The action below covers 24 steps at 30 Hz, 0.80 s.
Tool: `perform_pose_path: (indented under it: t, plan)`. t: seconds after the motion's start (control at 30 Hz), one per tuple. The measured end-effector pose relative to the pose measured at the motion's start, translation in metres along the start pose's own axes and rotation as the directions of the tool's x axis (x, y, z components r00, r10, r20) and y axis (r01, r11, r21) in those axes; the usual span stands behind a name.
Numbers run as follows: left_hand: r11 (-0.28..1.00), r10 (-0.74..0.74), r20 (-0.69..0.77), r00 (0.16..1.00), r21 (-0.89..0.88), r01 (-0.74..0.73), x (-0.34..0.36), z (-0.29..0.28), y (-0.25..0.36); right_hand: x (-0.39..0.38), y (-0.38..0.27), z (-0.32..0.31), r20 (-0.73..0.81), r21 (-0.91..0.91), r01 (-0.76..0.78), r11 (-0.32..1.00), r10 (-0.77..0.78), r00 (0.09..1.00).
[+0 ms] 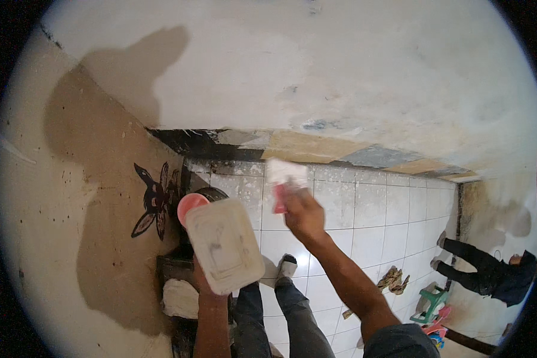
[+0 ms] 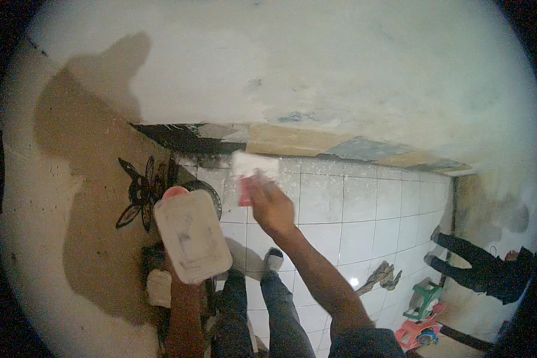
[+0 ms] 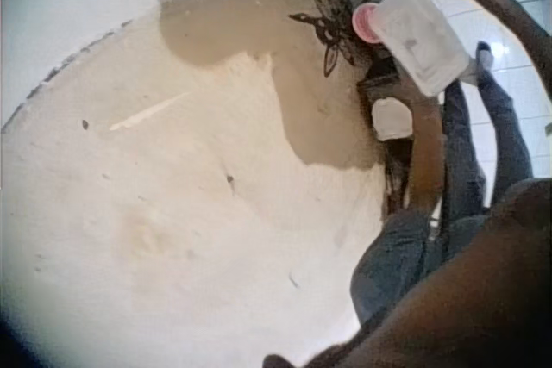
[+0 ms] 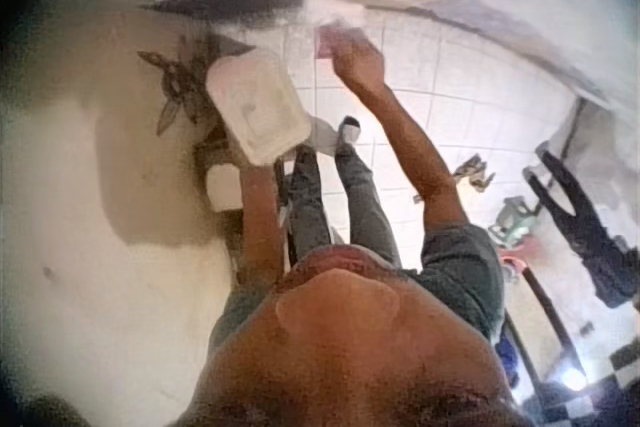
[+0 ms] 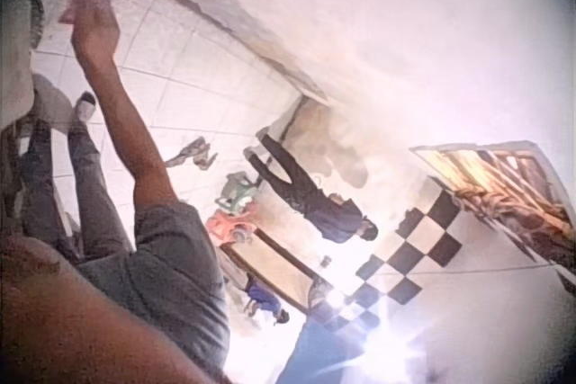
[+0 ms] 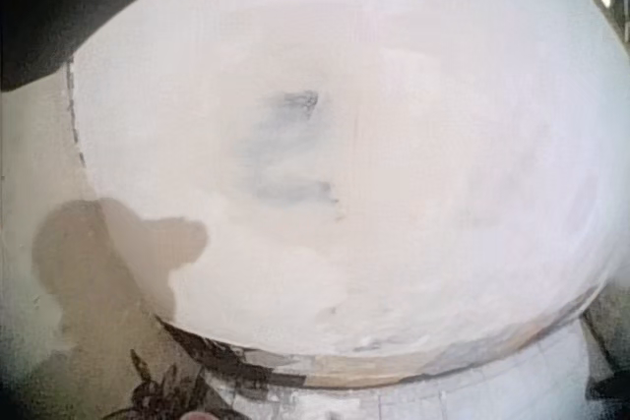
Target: The person applies putty to a wall using a scraper, repeatedly dipping the tool into a container to gather more material and spreading it over the wall surface.
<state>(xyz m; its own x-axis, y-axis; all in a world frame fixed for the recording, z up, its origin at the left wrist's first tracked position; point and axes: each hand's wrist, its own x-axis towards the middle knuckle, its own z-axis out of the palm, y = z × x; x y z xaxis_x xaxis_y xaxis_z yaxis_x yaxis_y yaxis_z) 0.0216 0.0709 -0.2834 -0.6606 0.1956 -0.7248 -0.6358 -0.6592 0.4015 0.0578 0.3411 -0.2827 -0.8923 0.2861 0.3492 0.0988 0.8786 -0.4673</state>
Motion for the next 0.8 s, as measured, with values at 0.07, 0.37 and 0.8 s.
perform_pose_path:
  t: [0.07, 0.37, 0.8]
  plan:
    - [0.999, -0.027, 0.044, 0.999, -0.033, 0.029, 0.001, 0.028, -0.009, 0.007, -0.004, -0.042, -0.195, 0.021, -0.117, 0.993, 0.119, 0.973]
    - [0.975, -0.101, 0.541, 0.835, -0.115, 0.192, -0.001, 0.104, -0.060, 0.027, -0.034, -0.169, 0.073, 0.853, -0.373, 0.364, 0.625, 0.777]
    - [0.983, -0.126, 0.632, 0.764, -0.024, 0.182, -0.019, 0.141, -0.094, -0.001, -0.031, -0.175, 0.137, 0.512, -0.565, 0.647, 0.588, 0.797]
